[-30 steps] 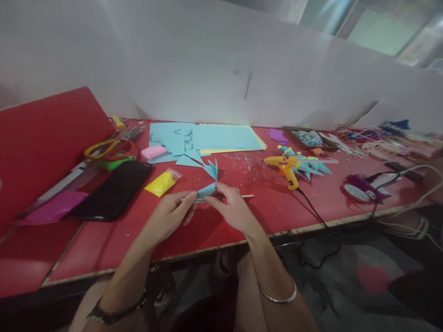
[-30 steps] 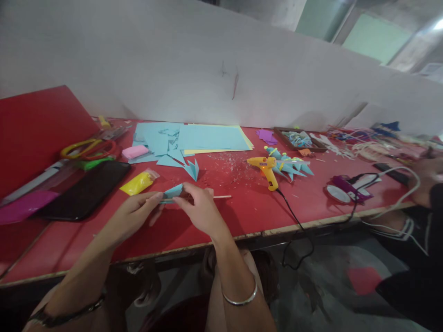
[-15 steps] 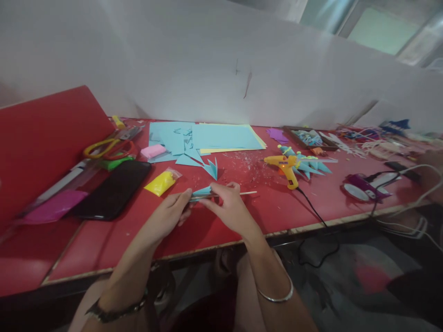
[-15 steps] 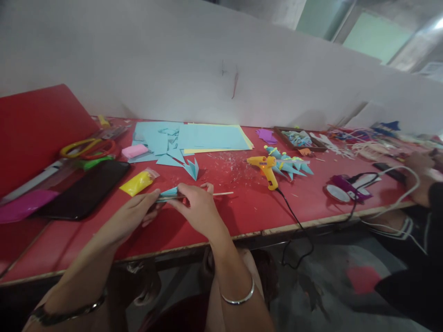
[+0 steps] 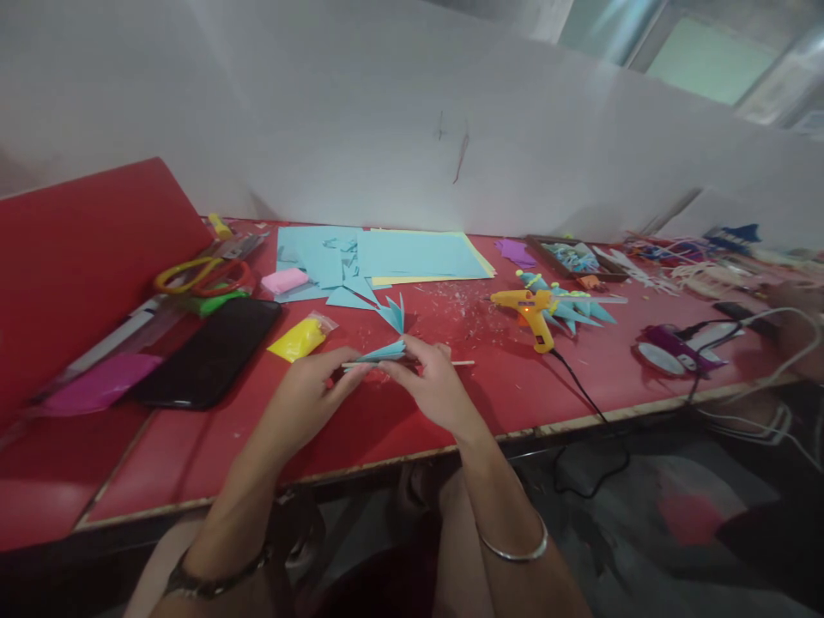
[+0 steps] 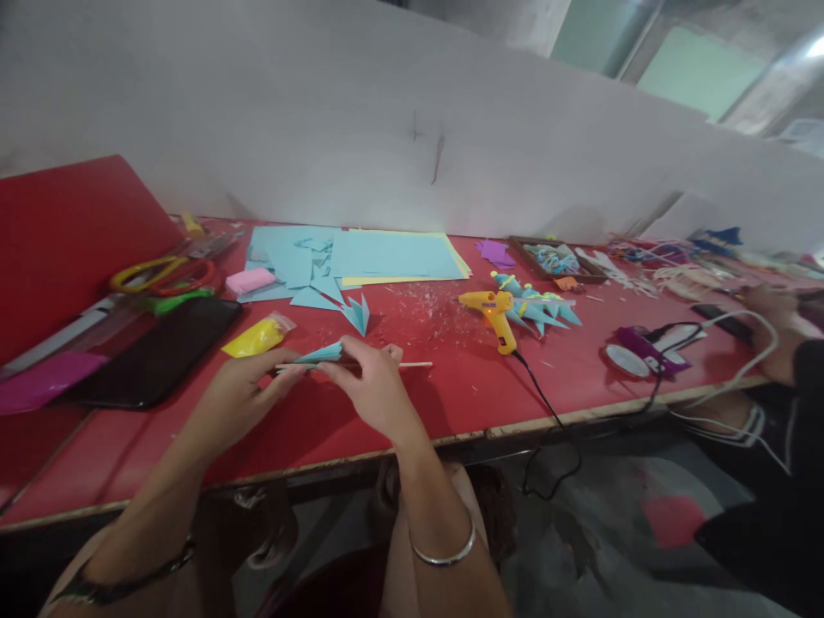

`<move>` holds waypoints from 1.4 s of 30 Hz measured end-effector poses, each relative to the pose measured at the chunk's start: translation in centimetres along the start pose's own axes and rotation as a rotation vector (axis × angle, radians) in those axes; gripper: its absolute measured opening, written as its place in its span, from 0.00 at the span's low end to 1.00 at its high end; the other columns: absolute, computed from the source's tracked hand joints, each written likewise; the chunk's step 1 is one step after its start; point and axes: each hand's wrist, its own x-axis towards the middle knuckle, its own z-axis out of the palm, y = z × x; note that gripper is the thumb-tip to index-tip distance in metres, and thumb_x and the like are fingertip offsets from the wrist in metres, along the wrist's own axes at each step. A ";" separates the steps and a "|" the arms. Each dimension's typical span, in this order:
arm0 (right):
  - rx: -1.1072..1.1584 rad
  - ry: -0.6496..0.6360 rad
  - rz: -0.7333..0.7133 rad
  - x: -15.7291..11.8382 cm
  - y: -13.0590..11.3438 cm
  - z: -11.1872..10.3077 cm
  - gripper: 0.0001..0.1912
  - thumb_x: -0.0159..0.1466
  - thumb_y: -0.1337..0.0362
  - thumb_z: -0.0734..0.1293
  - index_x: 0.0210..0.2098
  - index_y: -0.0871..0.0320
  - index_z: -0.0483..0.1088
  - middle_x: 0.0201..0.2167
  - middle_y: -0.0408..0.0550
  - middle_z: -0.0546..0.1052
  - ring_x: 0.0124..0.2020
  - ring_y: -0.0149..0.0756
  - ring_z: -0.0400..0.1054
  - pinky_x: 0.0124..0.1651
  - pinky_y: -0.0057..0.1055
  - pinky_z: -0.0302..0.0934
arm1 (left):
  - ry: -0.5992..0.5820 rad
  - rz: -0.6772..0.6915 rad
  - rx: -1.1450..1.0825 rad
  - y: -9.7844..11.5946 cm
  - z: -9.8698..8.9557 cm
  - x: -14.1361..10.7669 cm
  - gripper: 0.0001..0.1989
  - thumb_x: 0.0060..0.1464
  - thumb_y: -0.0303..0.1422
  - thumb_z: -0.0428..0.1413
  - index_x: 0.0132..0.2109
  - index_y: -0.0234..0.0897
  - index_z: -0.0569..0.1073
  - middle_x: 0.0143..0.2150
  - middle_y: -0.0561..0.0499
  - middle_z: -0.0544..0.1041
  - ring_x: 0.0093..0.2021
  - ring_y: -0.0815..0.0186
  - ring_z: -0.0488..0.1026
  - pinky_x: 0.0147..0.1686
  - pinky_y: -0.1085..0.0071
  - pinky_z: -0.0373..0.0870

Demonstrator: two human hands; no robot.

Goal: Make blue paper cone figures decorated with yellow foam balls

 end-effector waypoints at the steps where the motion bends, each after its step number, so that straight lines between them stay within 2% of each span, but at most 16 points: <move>1: 0.023 -0.004 0.004 0.0 0.0 0.0 0.08 0.60 0.59 0.61 0.29 0.57 0.66 0.28 0.41 0.74 0.30 0.31 0.66 0.45 0.35 0.49 | 0.003 0.022 0.043 0.0 -0.1 0.0 0.15 0.53 0.41 0.44 0.31 0.36 0.69 0.27 0.53 0.73 0.27 0.68 0.66 0.27 0.76 0.58; 6: -0.014 0.025 0.004 0.0 -0.1 0.1 0.08 0.59 0.61 0.62 0.27 0.57 0.67 0.25 0.40 0.73 0.29 0.30 0.65 0.45 0.34 0.50 | 0.059 0.060 0.096 0.1 0.1 -0.1 0.17 0.55 0.39 0.42 0.23 0.36 0.64 0.18 0.57 0.64 0.20 0.72 0.60 0.23 0.76 0.54; 12: -0.008 0.012 -0.129 -0.1 0.0 0.1 0.10 0.60 0.61 0.61 0.25 0.58 0.65 0.22 0.41 0.68 0.25 0.28 0.61 0.29 0.25 0.53 | 0.067 -0.057 -0.060 0.6 0.4 -0.1 0.18 0.55 0.38 0.41 0.20 0.37 0.60 0.15 0.58 0.58 0.17 0.73 0.56 0.19 0.76 0.51; 18: 0.056 -0.054 -0.140 -0.1 -0.2 0.1 0.09 0.61 0.62 0.60 0.35 0.57 0.70 0.32 0.44 0.75 0.32 0.29 0.67 0.35 0.25 0.58 | 0.086 -0.078 -0.071 1.0 0.2 -0.2 0.18 0.54 0.38 0.43 0.19 0.37 0.58 0.14 0.58 0.57 0.17 0.74 0.55 0.19 0.76 0.50; 22: -0.050 -0.065 -0.141 0.0 0.0 0.3 0.12 0.61 0.60 0.60 0.32 0.58 0.72 0.27 0.45 0.75 0.28 0.30 0.66 0.32 0.26 0.57 | 0.091 -0.095 -0.071 1.1 0.2 -0.2 0.18 0.53 0.38 0.43 0.18 0.36 0.58 0.14 0.58 0.57 0.17 0.74 0.55 0.18 0.76 0.50; 27: -0.234 -0.076 -0.230 -0.1 0.1 0.5 0.14 0.64 0.61 0.56 0.40 0.55 0.71 0.33 0.47 0.75 0.34 0.32 0.67 0.35 0.28 0.56 | 0.074 -0.217 -0.198 0.8 0.4 -0.1 0.19 0.52 0.40 0.44 0.18 0.36 0.59 0.12 0.58 0.57 0.15 0.74 0.55 0.16 0.77 0.50; 32: -0.579 -0.091 -0.337 -0.2 0.1 0.8 0.14 0.64 0.64 0.56 0.45 0.56 0.68 0.28 0.47 0.74 0.29 0.32 0.65 0.33 0.29 0.51 | 0.043 -0.358 -0.386 0.4 0.8 0.0 0.19 0.52 0.39 0.45 0.17 0.37 0.62 0.08 0.58 0.57 0.11 0.74 0.54 0.14 0.77 0.51; 36: -0.667 -0.102 -0.321 -0.2 0.1 1.2 0.13 0.63 0.67 0.57 0.45 0.56 0.68 0.29 0.47 0.74 0.28 0.32 0.65 0.32 0.30 0.51 | 0.056 -0.422 -0.414 0.5 1.0 0.0 0.20 0.52 0.39 0.45 0.16 0.37 0.61 0.07 0.58 0.57 0.11 0.74 0.53 0.13 0.77 0.50; 39: -0.533 -0.110 -0.256 -0.2 -0.2 1.2 0.12 0.63 0.64 0.56 0.43 0.55 0.69 0.34 0.47 0.76 0.32 0.33 0.67 0.34 0.29 0.52 | 0.089 -0.370 -0.319 0.7 0.7 0.0 0.20 0.52 0.40 0.44 0.16 0.37 0.60 0.09 0.57 0.58 0.12 0.73 0.55 0.15 0.76 0.51; 42: -0.273 -0.138 -0.175 -0.2 -0.5 0.7 0.14 0.64 0.61 0.55 0.38 0.56 0.70 0.34 0.46 0.76 0.33 0.32 0.68 0.34 0.27 0.54 | 0.153 -0.179 -0.126 0.8 0.0 -0.1 0.17 0.51 0.39 0.44 0.19 0.37 0.61 0.15 0.55 0.64 0.18 0.72 0.60 0.20 0.76 0.55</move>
